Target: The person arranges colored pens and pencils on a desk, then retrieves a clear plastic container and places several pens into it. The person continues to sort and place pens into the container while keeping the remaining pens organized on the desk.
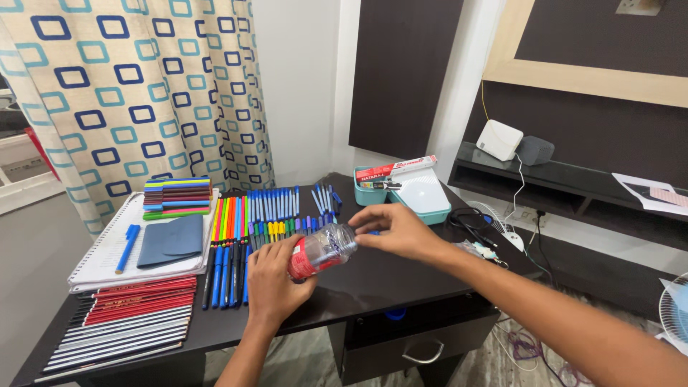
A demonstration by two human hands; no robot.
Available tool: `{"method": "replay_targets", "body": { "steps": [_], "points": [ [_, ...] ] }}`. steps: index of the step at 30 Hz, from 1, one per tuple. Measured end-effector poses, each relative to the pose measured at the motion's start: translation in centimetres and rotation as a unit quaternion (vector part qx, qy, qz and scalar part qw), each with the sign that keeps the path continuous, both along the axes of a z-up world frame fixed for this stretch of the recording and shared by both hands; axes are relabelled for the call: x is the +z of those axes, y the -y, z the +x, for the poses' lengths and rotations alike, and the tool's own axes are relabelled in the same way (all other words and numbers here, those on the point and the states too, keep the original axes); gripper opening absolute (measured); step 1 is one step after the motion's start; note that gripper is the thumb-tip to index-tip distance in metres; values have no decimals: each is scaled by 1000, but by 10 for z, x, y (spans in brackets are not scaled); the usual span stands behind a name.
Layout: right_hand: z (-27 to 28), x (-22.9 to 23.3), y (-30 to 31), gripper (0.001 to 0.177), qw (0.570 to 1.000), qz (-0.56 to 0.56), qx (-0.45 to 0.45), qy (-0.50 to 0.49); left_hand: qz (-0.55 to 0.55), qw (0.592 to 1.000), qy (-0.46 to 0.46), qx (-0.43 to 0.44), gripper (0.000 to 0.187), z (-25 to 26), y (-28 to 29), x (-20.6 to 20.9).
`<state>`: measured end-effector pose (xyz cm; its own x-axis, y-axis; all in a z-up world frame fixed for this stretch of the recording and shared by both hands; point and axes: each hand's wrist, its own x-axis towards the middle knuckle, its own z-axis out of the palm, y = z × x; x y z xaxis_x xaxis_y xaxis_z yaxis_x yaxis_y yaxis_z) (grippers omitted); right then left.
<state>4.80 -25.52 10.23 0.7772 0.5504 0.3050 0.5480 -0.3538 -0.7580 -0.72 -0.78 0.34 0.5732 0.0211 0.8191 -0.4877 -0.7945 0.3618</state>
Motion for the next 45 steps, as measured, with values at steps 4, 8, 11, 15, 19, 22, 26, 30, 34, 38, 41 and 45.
{"method": "replay_targets", "body": {
  "steps": [4,8,11,15,19,22,26,30,34,38,41,45],
  "points": [
    [-1,-2,9,28,998,-12,-63,-22,-2,1000,0,-2,66,0,1,1],
    [-3,-4,11,24,995,-31,-89,-37,-4,1000,7,-4,67,-1,1,0],
    [-4,-6,7,21,997,-16,-66,-48,-4,1000,5,-4,66,0,0,1],
    [-4,-8,-2,21,996,-60,-60,-12,-4,1000,-2,-3,66,1,0,0],
    [-5,-9,-9,26,981,-117,13,152,-2,1000,-1,-6,67,1,0,0],
    [-8,-3,-14,29,965,-195,15,174,3,1000,7,-6,66,1,1,-1],
    [-12,0,-21,28,941,-306,-20,142,11,999,30,2,67,-1,0,-1],
    [0,-16,-17,24,947,-273,41,166,23,997,69,-7,68,-1,1,1],
    [3,-28,-11,23,964,-227,7,137,34,997,63,-2,71,-2,3,0],
    [-3,-26,-5,21,973,-192,-5,130,34,998,45,-16,71,-3,4,0],
    [-6,-27,-4,20,974,-175,-2,144,35,998,42,-22,70,-3,4,0],
    [-5,-26,-2,18,967,-155,66,190,32,998,45,-21,71,-3,4,0]
  ]
}}
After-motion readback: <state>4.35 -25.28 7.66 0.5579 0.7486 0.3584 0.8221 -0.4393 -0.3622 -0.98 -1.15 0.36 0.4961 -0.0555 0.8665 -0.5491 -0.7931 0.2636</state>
